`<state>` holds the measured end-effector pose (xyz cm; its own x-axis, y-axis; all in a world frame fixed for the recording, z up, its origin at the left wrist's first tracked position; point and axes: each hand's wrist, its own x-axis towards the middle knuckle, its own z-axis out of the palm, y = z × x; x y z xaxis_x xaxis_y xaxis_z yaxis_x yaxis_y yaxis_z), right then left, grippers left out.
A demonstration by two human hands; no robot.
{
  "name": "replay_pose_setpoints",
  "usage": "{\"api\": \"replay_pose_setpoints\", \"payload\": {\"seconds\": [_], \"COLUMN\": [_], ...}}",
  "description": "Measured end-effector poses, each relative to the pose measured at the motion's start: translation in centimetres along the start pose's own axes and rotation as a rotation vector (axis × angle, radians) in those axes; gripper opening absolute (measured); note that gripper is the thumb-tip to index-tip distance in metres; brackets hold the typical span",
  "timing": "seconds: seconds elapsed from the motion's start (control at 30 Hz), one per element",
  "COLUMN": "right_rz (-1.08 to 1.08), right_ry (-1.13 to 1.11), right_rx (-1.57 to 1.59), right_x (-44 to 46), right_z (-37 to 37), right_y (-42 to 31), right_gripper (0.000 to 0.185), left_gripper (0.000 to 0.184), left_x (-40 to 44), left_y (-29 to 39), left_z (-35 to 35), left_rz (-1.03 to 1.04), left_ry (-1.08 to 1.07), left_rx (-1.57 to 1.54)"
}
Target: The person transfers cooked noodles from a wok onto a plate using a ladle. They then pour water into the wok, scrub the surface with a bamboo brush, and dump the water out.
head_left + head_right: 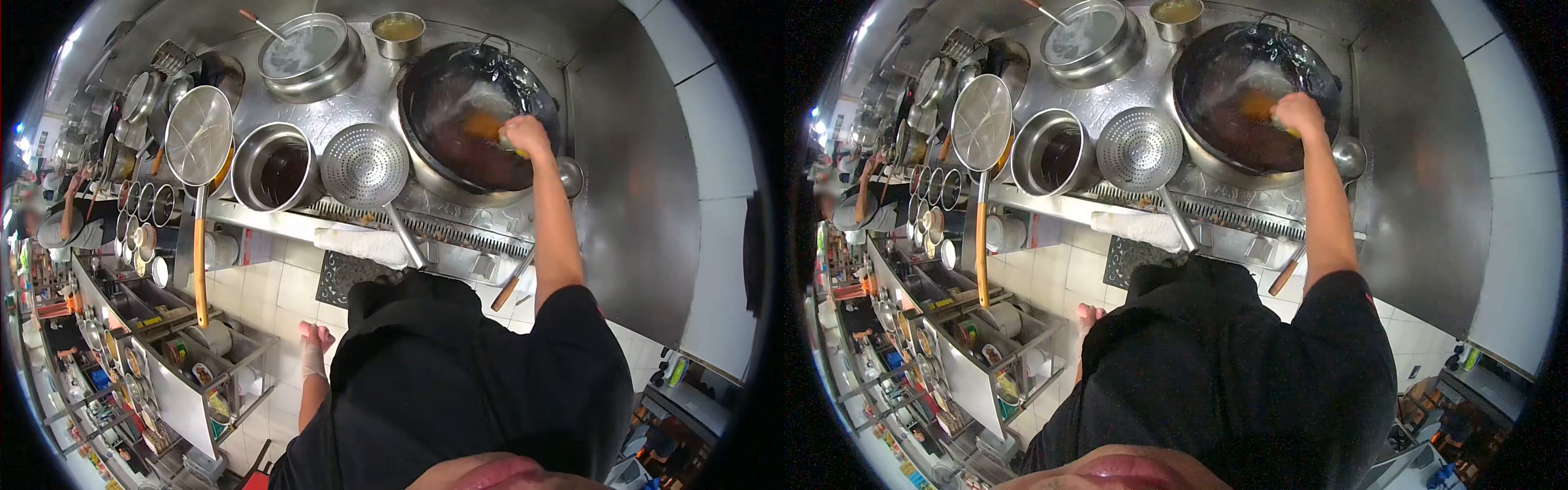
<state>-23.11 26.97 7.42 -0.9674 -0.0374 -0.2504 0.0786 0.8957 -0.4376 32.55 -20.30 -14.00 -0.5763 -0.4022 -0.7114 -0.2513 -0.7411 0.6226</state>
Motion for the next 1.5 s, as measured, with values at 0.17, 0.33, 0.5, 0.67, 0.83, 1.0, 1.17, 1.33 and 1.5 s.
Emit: {"api": "replay_pose_setpoints", "payload": {"seconds": [0.17, 0.33, 0.5, 0.67, 0.83, 1.0, 1.17, 1.33, 1.5], "right_rz": [0.150, -0.115, 0.181, -0.178, 0.084, -0.168, -0.029, 0.010, -0.160], "right_ry": [0.498, 0.196, 0.630, 0.198, 0.593, 0.172, 0.310, 0.250, 0.004], "right_rx": [0.197, 0.368, 0.446, 0.633, 0.629, 0.360, 0.264, 0.405, -0.080], "right_x": [4.7, 1.9, 7.5, 3.4, 7.6, 0.9, 3.5, 4.3, 1.0], "right_z": [6.4, 5.3, 9.1, 8.0, 8.2, 6.1, 5.8, 7.6, 4.2], "right_y": [-5.5, -8.5, -7.1, -7.8, -7.6, -8.3, -5.3, -6.7, -3.8], "right_gripper": [0.036, 0.040, 0.043, 0.046, 0.044, 0.044, 0.038, 0.045, 0.036], "left_gripper": [0.018, 0.021, 0.017, 0.016, 0.019, 0.015, 0.018, 0.019, 0.024], "left_x": [1.8, 0.8, -0.4, -1.6, 0.8, -0.6, 2.9, 1.3, 1.2], "left_y": [-4.3, -2.5, -1.6, -1.9, -3.7, -0.2, -2.0, 0.0, 0.0], "left_z": [-3.9, -2.3, -2.5, -1.8, -4.1, 0.8, -0.9, 2.9, 2.7], "left_rz": [-0.198, -0.162, -0.164, 0.009, -0.164, 0.045, -0.181, -0.071, -0.084], "left_ry": [0.297, 0.327, 0.220, 0.046, 0.319, 0.030, -0.044, -0.122, -0.228], "left_rx": [0.215, 0.191, 0.175, -0.154, 0.524, 0.170, 0.076, 0.031, -0.002]}}
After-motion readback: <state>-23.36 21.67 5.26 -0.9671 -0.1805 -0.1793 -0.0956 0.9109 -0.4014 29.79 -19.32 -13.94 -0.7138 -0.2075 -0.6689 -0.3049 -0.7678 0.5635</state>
